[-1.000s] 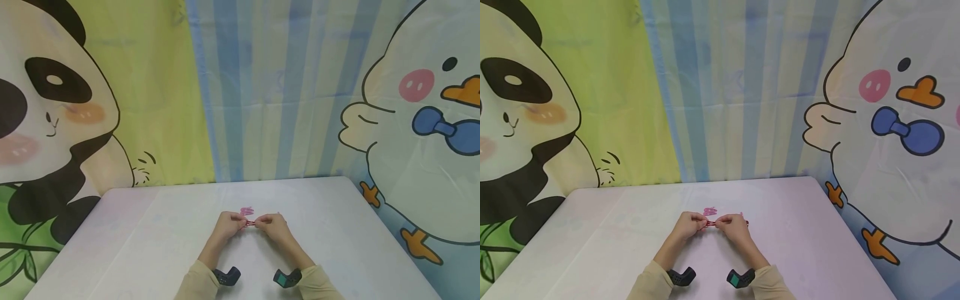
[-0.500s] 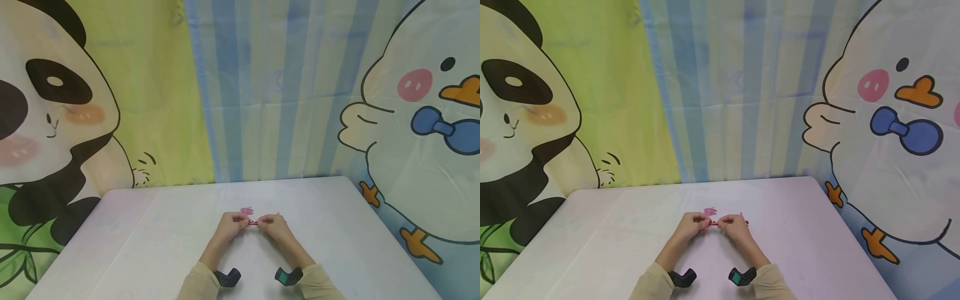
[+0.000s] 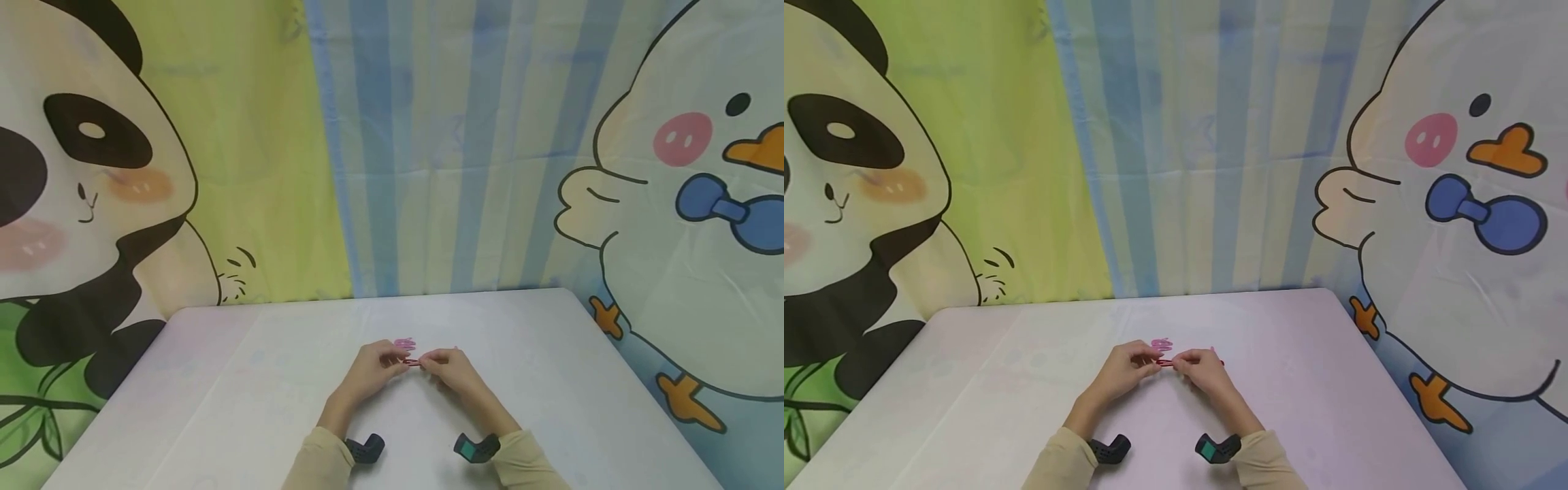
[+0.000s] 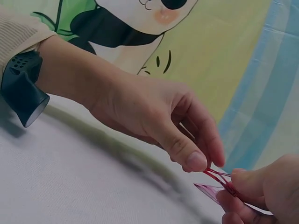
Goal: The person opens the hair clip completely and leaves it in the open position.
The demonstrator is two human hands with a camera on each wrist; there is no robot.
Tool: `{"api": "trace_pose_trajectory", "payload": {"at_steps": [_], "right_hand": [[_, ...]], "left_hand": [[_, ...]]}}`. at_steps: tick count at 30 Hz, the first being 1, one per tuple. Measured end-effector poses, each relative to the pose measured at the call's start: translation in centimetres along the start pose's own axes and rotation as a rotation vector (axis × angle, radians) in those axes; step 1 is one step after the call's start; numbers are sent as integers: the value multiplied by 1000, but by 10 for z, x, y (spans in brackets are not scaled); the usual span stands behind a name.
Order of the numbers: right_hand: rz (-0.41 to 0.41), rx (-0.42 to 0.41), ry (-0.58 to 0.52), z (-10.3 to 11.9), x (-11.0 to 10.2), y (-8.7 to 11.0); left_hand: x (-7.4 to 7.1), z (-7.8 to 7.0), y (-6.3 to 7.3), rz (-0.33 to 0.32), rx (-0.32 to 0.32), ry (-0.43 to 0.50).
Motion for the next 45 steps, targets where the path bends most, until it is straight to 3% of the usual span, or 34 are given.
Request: {"api": "trace_pose_trajectory", "payload": {"at_steps": [7, 26, 38, 45], "right_hand": [[-7, 15, 9, -2, 1, 0], [15, -10, 62, 0, 2, 1], [7, 13, 16, -3, -1, 1], [-12, -1, 41, -7, 0, -3]], "left_hand": [[1, -5, -1, -8, 71, -51], [2, -2, 0, -15, 74, -119], [0, 3, 3, -97, 83, -112], [-1, 12, 4, -161, 4, -124]]}}
Point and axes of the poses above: each hand's wrist, its own y-axis away from the middle knuckle, its own x-axis out of the palm, z = x × y, the point moved 3 cm from there along -y, towards the middle knuckle, and after that the axes turned 10 degrees about z, right-handed, at the moved point
